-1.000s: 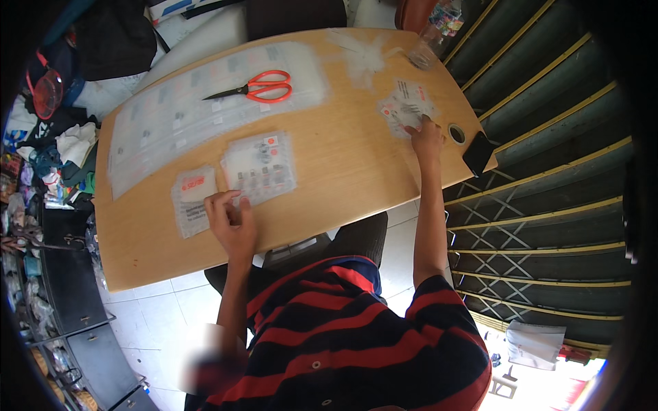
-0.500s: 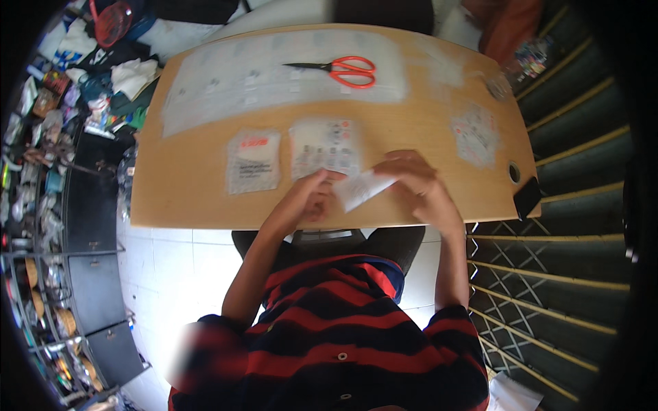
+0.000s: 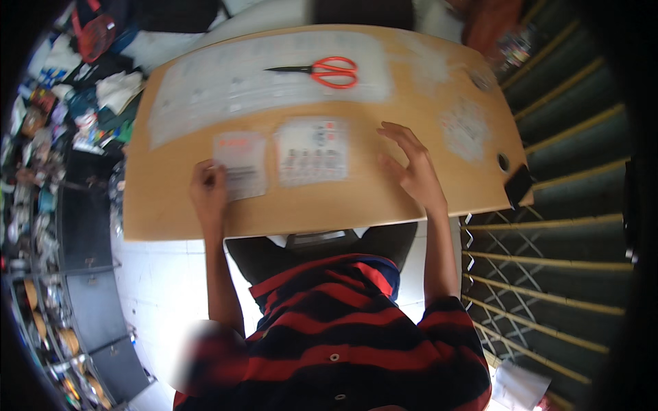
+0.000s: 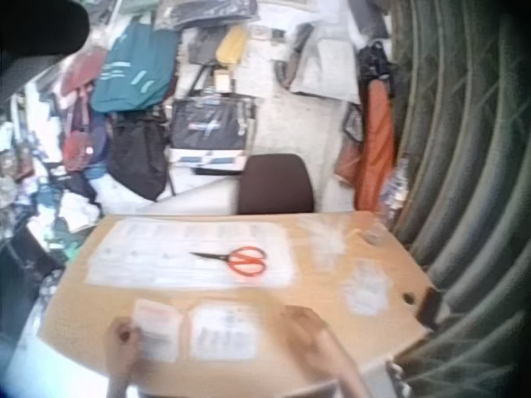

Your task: The person organizes and stacks small white paper sheets on a wooden table, then uses red-handled scissors to cut a larger sheet of paper. The person handles the paper by hand and uses scissors for cutting.

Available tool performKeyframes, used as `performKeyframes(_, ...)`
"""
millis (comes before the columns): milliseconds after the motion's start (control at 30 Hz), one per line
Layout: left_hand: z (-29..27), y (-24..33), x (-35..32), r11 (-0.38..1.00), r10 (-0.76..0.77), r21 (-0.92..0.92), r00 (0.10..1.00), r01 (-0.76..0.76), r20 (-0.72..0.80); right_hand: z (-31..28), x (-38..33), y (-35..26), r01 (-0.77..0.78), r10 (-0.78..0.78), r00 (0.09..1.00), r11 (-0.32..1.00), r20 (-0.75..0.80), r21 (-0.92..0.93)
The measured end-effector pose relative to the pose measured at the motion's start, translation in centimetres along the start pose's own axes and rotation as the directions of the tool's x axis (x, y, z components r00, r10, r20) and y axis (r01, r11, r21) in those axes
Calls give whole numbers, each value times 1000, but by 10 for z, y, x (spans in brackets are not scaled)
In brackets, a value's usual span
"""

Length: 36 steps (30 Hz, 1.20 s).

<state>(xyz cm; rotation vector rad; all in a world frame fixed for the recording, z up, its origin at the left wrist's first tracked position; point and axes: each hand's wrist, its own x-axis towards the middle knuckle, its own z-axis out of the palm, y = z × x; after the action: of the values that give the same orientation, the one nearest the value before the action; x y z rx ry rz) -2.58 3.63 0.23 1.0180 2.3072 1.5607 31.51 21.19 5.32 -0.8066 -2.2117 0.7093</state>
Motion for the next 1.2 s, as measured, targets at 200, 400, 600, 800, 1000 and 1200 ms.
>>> performKeyframes(200,7,6,-12,879,275,440,949,-183,-155,-53,-16,117,-287,132,916,876,-379,-387)
performKeyframes(400,11,12,-24,880,332,389,939,-274,-91,-73,-20,161,-605,415,794,612,-445,-509)
performKeyframes(600,26,39,-48,877,396,300,918,-376,-9,-73,-15,148,-521,314,850,617,-423,-590)
performKeyframes(800,26,55,-59,969,243,-100,943,-225,228,-67,-6,80,-21,-78,970,918,-232,-397)
performKeyframes(1000,62,90,-37,715,188,-461,491,526,851,-20,-20,-60,368,-389,864,921,319,127)
performKeyframes(1200,65,66,-37,804,182,-202,93,559,979,7,-22,-72,328,-405,833,910,377,254)
